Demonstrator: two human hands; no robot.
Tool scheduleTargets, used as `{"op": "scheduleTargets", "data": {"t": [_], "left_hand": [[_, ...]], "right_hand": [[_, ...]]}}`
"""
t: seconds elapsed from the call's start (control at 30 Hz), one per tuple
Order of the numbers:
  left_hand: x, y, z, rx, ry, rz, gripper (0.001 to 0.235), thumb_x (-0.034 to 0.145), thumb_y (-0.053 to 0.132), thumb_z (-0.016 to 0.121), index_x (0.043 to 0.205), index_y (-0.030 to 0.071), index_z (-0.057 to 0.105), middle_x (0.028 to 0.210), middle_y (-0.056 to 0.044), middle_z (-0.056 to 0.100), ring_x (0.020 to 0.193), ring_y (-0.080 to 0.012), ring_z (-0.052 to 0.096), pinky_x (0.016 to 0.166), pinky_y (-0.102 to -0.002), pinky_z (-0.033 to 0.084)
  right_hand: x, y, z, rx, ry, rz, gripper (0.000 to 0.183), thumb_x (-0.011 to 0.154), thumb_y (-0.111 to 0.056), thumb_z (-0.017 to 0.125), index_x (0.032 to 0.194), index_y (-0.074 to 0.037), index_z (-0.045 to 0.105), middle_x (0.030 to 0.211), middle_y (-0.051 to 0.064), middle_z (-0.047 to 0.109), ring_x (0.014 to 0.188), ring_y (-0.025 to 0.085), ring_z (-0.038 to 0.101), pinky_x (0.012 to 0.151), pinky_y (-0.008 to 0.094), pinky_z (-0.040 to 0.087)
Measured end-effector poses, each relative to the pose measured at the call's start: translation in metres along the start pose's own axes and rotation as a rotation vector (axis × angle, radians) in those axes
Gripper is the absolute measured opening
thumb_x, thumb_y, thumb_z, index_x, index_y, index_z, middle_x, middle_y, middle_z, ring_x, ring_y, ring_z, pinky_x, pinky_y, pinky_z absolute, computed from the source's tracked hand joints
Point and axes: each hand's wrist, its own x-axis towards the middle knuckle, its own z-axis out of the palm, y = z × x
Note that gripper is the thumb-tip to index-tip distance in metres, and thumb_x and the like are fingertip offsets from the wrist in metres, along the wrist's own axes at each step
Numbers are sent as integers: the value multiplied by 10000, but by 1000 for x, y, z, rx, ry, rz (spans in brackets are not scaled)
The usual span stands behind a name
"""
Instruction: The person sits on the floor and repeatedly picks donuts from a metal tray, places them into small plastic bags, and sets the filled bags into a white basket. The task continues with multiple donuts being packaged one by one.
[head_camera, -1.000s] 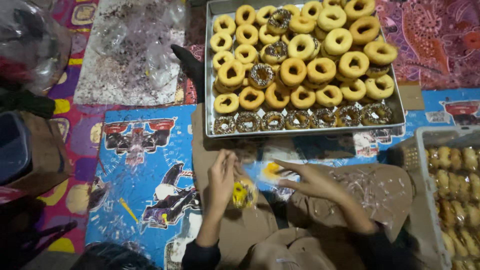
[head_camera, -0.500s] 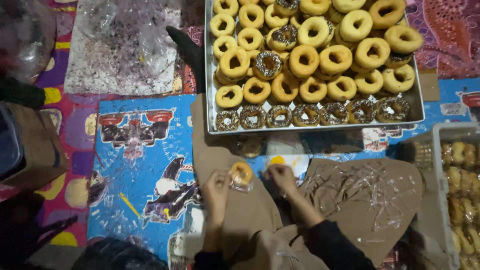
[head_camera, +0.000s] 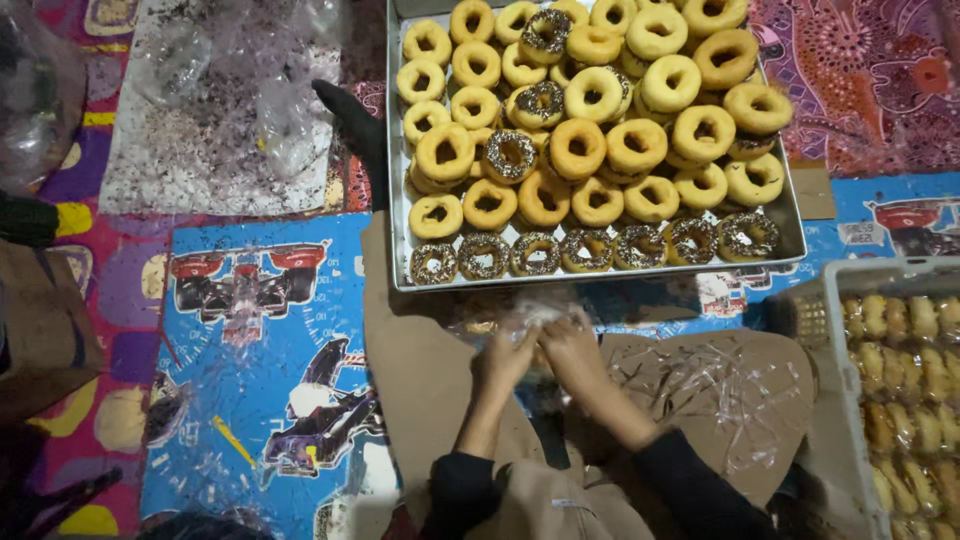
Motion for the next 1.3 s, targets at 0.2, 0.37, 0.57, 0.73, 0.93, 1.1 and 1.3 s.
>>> {"op": "scheduleTargets", "data": {"t": [0.2, 0.37, 0.57, 0.73, 0.93, 1.1, 1.3], "left_hand": [[-94, 128, -6, -175, 53, 727, 514, 1034, 423, 434, 1397, 84, 565, 1459, -195, 539, 1398, -367, 461, 1158, -620, 237], [-10, 103, -56, -1588, 208, -133, 423, 1054, 388, 584, 1355, 93, 547, 1291, -126, 636, 1146, -302, 601, 993, -448, 493], [47, 66, -101, -1968, 358, -60, 381, 1019, 360, 691, 1207, 72, 527, 1184, -193, 594, 1105, -321, 634, 981, -487, 556], [43, 87, -116, -2125, 331, -334, 407, 894, 391, 689, 1177, 147, 527, 1270, -236, 572, 1180, -421, 618, 978, -604, 525], [27, 116, -87, -2244, 240, -231, 359, 942, 332, 625, 1208, 110, 528, 1276, -288, 578, 1246, -456, 561, 1006, -632, 516], [-15, 142, -61, -1992, -74, 119, 487, 945, 331, 639, 1303, 19, 530, 1284, -242, 643, 1259, -411, 569, 1057, -528, 544], [-23, 136, -86, -2026, -182, 1, 509, 971, 170, 613, 1467, 95, 525, 1438, -138, 606, 1315, -251, 625, 1086, -354, 512]], "right_hand": [[-86, -10, -135, 8, 555, 121, 571, 826, -279, 658, 1275, 71, 611, 1384, 222, 595, 1342, 387, 521, 1191, 608, 187], [9, -27, -214, 587, 207, -336, 524, 1003, -399, 623, 1361, -19, 656, 1401, 195, 639, 1264, 342, 621, 1058, 563, 330], [170, 68, -246, -115, 569, 223, 562, 677, -570, 877, 956, -102, 741, 1023, 259, 636, 848, 422, 668, 611, 476, 564], [134, 59, -254, 437, 479, 229, 874, 728, -452, 902, 1394, -55, 498, 1133, 201, 649, 972, 344, 684, 822, 454, 573], [-31, -68, -255, 964, 865, 75, 973, 658, -187, 927, 1468, -57, 404, 1347, 144, 570, 1204, 257, 619, 965, 385, 554], [-35, -84, -241, 485, 820, 126, 955, 673, -219, 928, 1467, -60, 421, 1075, 105, 730, 923, 219, 605, 833, 391, 503], [-21, -92, -244, 1086, 656, -121, 731, 984, -29, 641, 1623, -73, 289, 1170, 111, 741, 1058, 182, 738, 940, 342, 589]]}}
